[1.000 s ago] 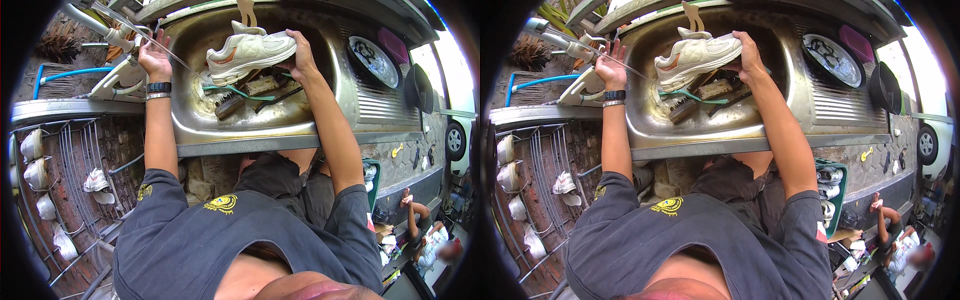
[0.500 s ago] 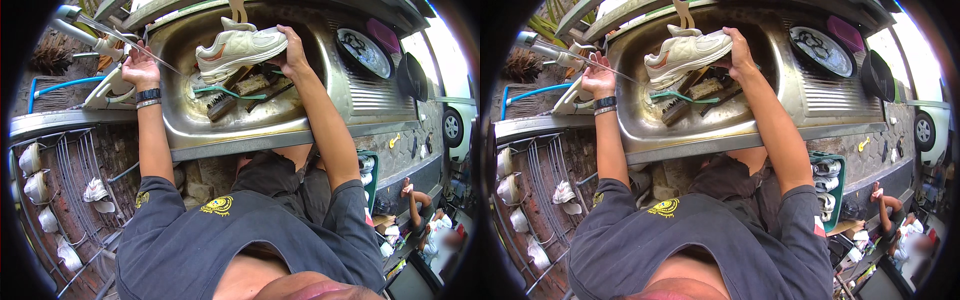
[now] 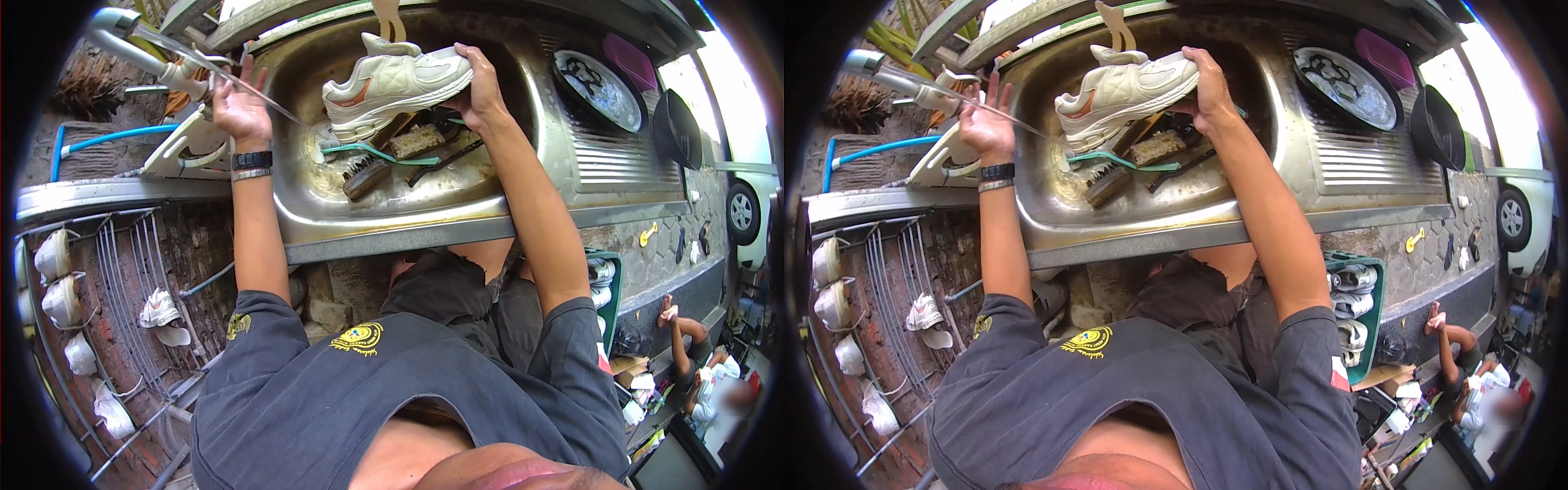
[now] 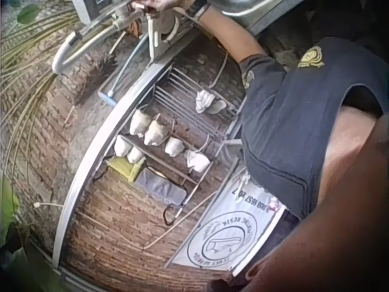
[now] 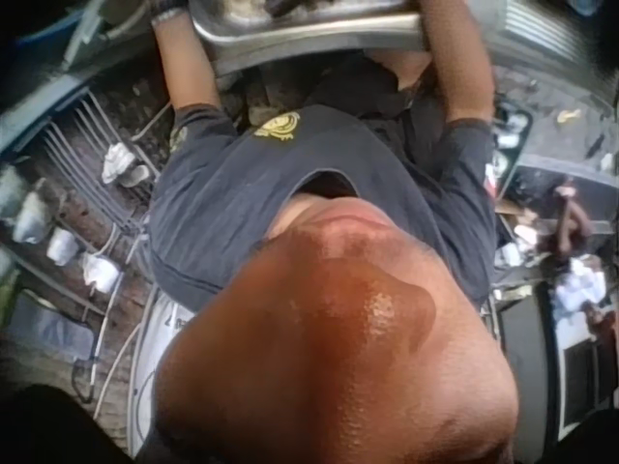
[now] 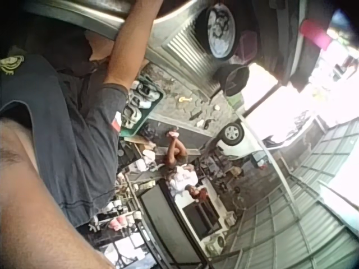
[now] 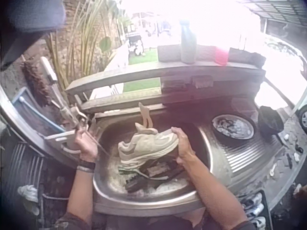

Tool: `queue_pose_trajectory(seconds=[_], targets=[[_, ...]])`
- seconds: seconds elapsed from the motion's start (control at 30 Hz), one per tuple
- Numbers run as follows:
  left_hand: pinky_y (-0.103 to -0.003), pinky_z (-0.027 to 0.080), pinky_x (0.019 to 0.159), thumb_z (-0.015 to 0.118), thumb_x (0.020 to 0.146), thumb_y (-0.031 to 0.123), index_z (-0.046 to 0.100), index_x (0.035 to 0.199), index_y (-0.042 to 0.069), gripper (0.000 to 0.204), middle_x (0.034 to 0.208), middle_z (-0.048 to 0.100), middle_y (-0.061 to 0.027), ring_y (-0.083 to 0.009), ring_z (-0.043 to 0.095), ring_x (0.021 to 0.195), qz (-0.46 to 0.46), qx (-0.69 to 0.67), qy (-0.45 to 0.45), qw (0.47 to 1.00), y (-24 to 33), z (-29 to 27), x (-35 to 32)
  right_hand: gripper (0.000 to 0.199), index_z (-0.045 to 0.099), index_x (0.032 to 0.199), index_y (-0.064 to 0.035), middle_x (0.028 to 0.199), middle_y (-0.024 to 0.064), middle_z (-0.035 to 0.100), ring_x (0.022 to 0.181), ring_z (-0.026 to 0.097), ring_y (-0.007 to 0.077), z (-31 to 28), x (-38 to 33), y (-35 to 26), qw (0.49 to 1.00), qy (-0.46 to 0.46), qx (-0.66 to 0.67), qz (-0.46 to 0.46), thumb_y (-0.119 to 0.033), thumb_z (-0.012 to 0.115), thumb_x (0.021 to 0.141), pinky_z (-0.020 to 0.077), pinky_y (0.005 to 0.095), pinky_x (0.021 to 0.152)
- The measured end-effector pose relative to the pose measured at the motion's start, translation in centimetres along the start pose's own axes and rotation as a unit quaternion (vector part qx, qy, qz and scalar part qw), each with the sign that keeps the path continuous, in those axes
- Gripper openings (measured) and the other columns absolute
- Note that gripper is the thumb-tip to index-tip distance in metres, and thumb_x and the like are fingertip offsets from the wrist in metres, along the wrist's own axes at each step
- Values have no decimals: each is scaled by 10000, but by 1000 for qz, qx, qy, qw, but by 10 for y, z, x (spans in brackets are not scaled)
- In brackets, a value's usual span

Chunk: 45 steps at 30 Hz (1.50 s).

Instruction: Washing and scrubbing a pair of sneakers in a sink.

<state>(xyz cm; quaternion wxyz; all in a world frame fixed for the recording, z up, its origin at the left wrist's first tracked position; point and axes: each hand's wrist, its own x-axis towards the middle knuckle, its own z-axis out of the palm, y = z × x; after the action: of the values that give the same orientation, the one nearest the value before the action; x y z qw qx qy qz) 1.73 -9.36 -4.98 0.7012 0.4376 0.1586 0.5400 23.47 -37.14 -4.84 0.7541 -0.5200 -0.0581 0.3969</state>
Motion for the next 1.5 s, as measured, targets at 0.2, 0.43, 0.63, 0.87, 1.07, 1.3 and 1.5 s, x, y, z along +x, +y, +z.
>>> queue_pose_trajectory(seconds=[0.2, 0.43, 0.63, 0.87, 1.07, 1.3, 1.5], targets=[[-602, 473, 1048, 447, 918, 250, 470, 1390, 20, 526, 1391, 558, -130, -419, 564, 1298, -6, -16, -6, 1000, -11, 5, 10, 409, 672, 1083, -100, 999, 97, 744, 893, 730, 229, -9, 1, 1, 1000, -17, 8, 1, -470, 582, 933, 596, 467, 779], [-458, 589, 775, 507, 921, 312, 525, 1339, 21, 510, 1241, 637, -175, -343, 713, 902, 38, -55, -71, 995, 10, -2, 16, 343, 635, 1113, -165, 1058, 91, 710, 971, 705, 234, -4, 4, 7, 1000, -13, 18, 5, -457, 587, 939, 579, 506, 817], [-410, 542, 914, 494, 975, 311, 496, 1436, 44, 533, 1294, 620, -163, -305, 657, 1085, 92, 164, -61, 980, -6, 52, -26, 381, 646, 1097, -136, 1039, 99, 719, 943, 714, 254, -5, 3, 4, 1000, 0, 25, -3, -475, 580, 937, 579, 533, 843], [-430, 501, 921, 818, 761, 594, 457, 1507, 66, 982, 1121, 697, -142, -300, 655, 1050, 259, 629, -323, 659, -15, 108, -108, 398, 661, 1114, -151, 1085, 67, 715, 1048, 676, 242, -10, -9, -9, 1000, -6, 11, 28, -497, 642, 917, 539, 552, 928], [-290, 570, 815, 769, 916, 388, 550, 1262, 16, 554, 1125, 696, -103, -142, 691, 919, -53, 256, -256, 931, -39, 75, -90, 899, 425, 1446, 23, 1165, 159, 593, 1057, 614, 289, -13, -7, -21, 980, -181, 76, -32, -729, 425, 954, 591, 510, 873], [-367, 558, 942, 395, 1024, 550, 599, 1293, 68, 589, 1171, 695, -86, -189, 670, 1072, -318, -238, -248, 884, -36, 72, -101, 802, 510, 1421, -73, 1305, 106, 553, 1143, 571, 206, 25, -27, 28, 945, -280, -151, -78, -671, 631, 901, 498, 395, 970], [-398, 526, 1003, 442, 1072, 408, 573, 1378, 88, 461, 1296, 663, -53, -184, 647, 1143, -201, 152, -275, 928, -64, 56, -99, 657, 553, 1291, -32, 1106, 54, 633, 1013, 611, 136, 10, -35, 18, 956, -199, -137, -164, -411, 843, 840, 498, 303, 917]])
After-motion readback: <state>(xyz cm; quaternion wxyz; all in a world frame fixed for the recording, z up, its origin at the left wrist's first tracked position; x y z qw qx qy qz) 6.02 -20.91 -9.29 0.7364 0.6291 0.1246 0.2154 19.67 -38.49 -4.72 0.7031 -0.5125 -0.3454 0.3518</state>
